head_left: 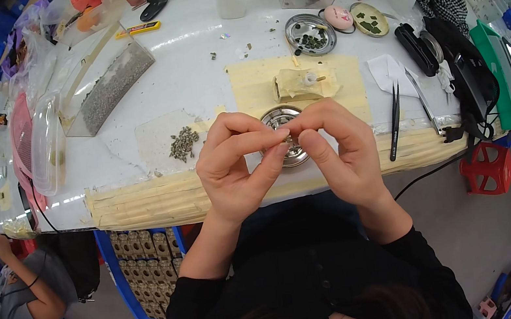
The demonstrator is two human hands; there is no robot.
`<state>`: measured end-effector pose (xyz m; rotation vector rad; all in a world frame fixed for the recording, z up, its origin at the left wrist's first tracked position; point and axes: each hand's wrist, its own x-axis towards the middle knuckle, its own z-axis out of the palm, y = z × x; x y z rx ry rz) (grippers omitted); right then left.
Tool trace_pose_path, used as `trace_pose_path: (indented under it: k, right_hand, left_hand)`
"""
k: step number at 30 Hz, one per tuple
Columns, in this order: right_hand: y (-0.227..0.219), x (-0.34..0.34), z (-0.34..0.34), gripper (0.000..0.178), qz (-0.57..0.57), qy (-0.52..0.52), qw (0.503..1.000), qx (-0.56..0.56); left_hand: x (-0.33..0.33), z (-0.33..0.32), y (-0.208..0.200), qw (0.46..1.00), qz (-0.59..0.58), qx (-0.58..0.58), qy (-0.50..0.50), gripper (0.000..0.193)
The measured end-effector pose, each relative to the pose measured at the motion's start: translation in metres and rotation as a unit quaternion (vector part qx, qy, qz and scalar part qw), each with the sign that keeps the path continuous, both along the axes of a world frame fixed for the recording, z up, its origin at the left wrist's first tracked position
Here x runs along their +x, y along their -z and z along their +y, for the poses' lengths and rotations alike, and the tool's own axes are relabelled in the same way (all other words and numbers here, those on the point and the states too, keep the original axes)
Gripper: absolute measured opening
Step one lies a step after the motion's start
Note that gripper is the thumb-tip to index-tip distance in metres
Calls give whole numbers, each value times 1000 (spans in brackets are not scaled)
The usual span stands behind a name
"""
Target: Manually placing tiny components into a circular metal housing at a workbench.
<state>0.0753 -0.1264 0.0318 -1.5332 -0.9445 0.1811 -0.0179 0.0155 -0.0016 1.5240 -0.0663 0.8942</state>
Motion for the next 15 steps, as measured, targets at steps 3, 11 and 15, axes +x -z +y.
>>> trace_pose_path:
  k: [3,11,15]
  right_hand:
    - [8,-3,3,8,151,-62,986,32]
    - [6,-5,2,8,318,-100,940,73]
    - [10,-2,0,7,269,-87,957,64]
  left_hand:
    - [0,0,0,1000,5,0,-1,24]
    - [0,1,0,999,5,35,-15,24]
    - [1,0,0,999,5,41,-16,24]
